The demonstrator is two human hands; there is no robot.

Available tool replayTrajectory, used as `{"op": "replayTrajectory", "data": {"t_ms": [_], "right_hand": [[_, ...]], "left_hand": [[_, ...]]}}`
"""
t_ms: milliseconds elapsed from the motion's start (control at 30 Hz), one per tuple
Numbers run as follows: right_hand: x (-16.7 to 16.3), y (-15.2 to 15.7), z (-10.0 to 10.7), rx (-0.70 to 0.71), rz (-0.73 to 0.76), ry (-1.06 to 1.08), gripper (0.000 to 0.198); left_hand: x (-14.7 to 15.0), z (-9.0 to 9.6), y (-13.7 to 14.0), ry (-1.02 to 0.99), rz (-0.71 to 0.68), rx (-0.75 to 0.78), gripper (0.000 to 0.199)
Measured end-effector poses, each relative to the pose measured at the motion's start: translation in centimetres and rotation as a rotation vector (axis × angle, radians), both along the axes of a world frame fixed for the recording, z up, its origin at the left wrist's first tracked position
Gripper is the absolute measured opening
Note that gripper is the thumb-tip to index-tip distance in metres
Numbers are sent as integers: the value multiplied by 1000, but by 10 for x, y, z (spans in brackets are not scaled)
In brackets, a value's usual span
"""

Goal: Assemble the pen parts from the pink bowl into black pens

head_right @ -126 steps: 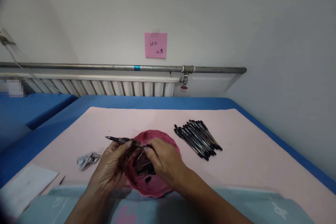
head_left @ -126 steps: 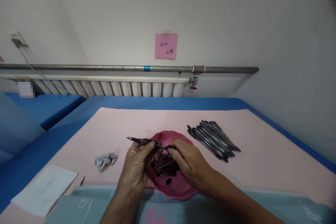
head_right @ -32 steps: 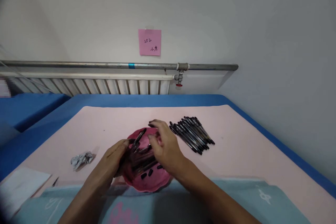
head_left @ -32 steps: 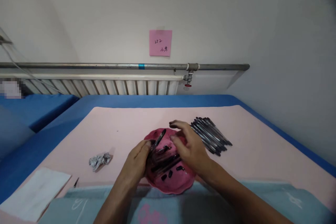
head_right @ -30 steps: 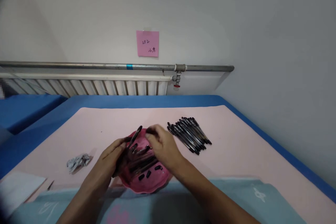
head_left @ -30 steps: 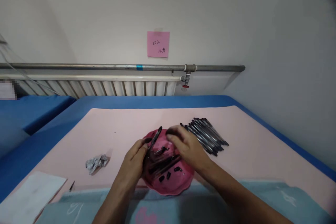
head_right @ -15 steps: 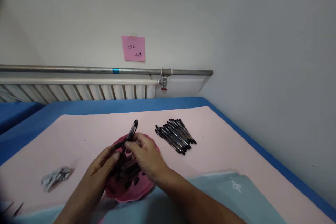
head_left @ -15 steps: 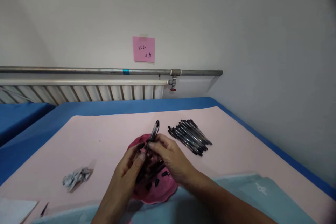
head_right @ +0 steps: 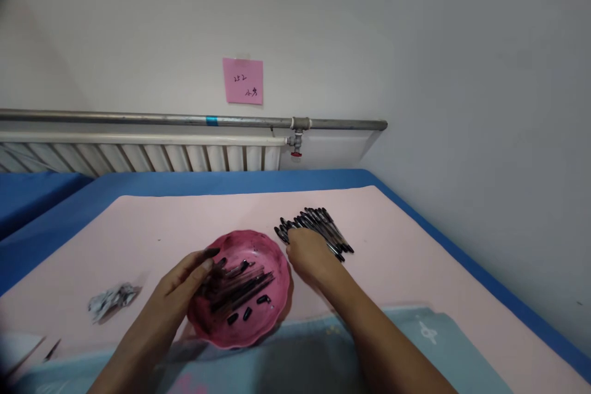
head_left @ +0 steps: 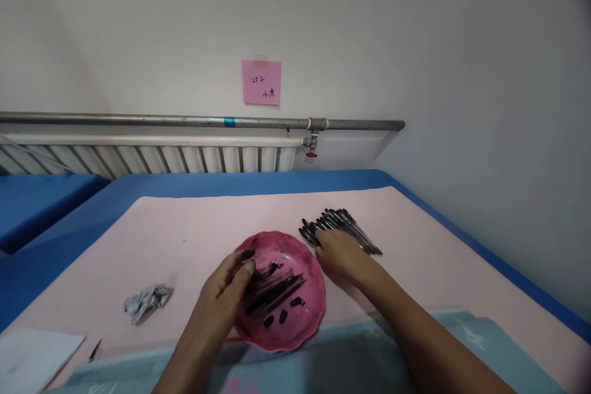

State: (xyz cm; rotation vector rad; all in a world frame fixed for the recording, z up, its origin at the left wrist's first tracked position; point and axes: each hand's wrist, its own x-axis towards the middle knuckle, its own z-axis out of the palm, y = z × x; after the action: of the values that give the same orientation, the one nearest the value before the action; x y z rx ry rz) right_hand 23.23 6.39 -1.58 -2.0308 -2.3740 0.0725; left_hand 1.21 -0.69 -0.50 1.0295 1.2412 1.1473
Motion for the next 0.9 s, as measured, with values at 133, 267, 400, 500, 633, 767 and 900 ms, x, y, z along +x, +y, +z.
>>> {"op": "replayTrajectory", "data": {"t_ms": [133, 267, 400, 500, 633, 767, 900], "right_hand": [[3, 3, -11, -4, 2, -30, 18], [3, 3, -4, 48, 5, -35, 20], [-7, -4, 12, 98, 81, 5, 19], [-21, -14, 24, 77, 231, 83, 17], [-33, -26, 27, -3, 468, 199, 13], [-38, -32, 20, -32, 552, 143, 14], [-41, -33, 13, -77, 542, 48, 21]], "left_hand": [[-4, 0, 1, 46, -3, 26, 40], [-9, -3, 2, 121, -10, 83, 36], [-14, -11, 5, 175, -20, 78, 31], [-17, -15, 6, 251, -1, 98, 28], [-17, -15, 6, 432, 8, 130, 23], [-15, -12, 5, 544, -28, 163, 19], [-11, -16, 5, 708, -64, 234, 19]]}}
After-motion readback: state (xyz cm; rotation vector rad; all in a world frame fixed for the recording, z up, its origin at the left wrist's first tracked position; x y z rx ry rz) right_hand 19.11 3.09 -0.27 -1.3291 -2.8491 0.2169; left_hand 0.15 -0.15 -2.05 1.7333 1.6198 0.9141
